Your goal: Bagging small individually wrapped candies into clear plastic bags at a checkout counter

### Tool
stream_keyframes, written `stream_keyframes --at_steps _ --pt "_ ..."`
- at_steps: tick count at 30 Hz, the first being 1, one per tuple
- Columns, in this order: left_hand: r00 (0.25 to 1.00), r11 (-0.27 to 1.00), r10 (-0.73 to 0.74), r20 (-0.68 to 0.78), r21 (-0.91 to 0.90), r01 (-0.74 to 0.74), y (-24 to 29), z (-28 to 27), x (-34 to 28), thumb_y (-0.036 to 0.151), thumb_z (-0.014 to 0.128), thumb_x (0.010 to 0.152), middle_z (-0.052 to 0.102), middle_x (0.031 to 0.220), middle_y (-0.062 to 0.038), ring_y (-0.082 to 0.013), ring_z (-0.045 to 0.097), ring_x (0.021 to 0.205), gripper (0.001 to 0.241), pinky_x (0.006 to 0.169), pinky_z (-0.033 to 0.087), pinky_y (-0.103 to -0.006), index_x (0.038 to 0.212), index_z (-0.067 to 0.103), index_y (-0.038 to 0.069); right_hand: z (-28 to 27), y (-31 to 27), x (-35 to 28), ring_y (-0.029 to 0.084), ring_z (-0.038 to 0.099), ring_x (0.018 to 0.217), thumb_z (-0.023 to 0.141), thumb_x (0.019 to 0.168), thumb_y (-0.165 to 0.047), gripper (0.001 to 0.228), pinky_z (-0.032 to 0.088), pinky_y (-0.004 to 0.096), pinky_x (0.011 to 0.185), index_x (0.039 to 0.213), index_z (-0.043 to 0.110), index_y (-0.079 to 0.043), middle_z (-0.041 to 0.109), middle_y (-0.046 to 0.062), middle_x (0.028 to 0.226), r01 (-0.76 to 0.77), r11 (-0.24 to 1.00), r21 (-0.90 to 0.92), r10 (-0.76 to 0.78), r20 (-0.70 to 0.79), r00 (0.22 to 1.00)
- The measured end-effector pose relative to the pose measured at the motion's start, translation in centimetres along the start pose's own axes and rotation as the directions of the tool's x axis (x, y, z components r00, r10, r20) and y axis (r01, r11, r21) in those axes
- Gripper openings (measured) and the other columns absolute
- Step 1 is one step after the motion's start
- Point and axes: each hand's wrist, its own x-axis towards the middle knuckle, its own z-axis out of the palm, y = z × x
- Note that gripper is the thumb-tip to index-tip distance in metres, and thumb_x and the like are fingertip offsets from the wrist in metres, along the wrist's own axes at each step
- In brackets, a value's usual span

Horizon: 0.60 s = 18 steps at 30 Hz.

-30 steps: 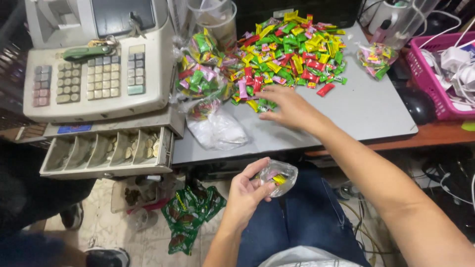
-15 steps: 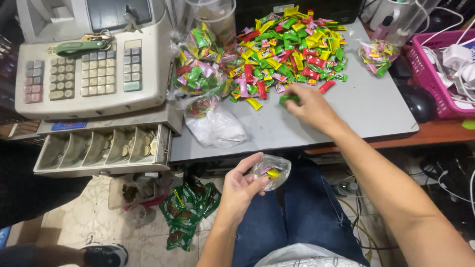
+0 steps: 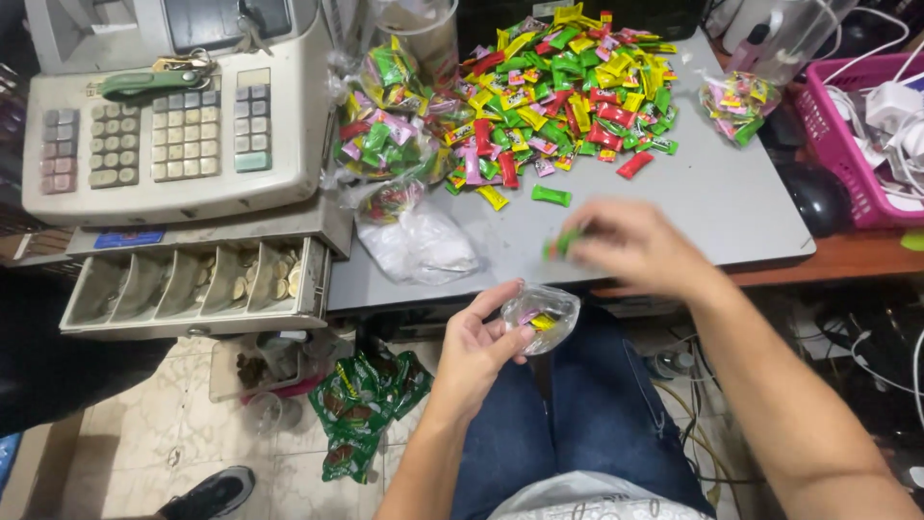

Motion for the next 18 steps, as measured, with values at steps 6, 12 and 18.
stream_keyframes --at_steps 6,12,18 --pt "1.000 1.000 -0.001 0.024 0.005 0.001 1.1 1.5 0.0 -0.011 0.077 0.079 0.057 0.136 -0.016 -0.0088 0.068 0.069 0.064 0.055 0.065 -0.0204 0.139 0.054 -0.014 2.0 -5.0 -2.8 0.033 0.077 0.086 0.069 0.092 -0.010 0.007 0.060 0.045 0.079 0.099 0.071 -0.011 0.079 0.010 0.091 0.172 0.982 0.075 -0.185 0.235 0.954" --pt "1.000 1.000 0.015 0.019 0.002 -0.015 1.8 1.6 -0.6 -0.013 0.075 0.079 0.056 0.137 -0.015 -0.0099 0.069 0.070 0.064 0.054 0.065 -0.0197 0.139 0.054 -0.013 2.5 -4.4 -2.2 0.032 0.073 0.095 0.075 0.091 -0.016 0.011 0.056 0.046 0.086 0.100 0.073 -0.010 0.078 0.009 0.098 0.324 0.945 0.055 -0.328 0.172 0.929" --pt "1.000 1.000 0.018 0.020 0.017 -0.019 1.9 1.7 -1.1 -0.012 0.075 0.080 0.057 0.138 -0.015 -0.0105 0.069 0.070 0.062 0.055 0.065 -0.0209 0.138 0.055 -0.012 1.4 9.2 4.7 0.035 0.065 0.110 0.082 0.088 -0.024 0.023 0.048 0.051 0.090 0.108 0.072 -0.015 0.072 0.007 0.108 0.005 0.930 -0.366 -0.050 -0.112 0.992"
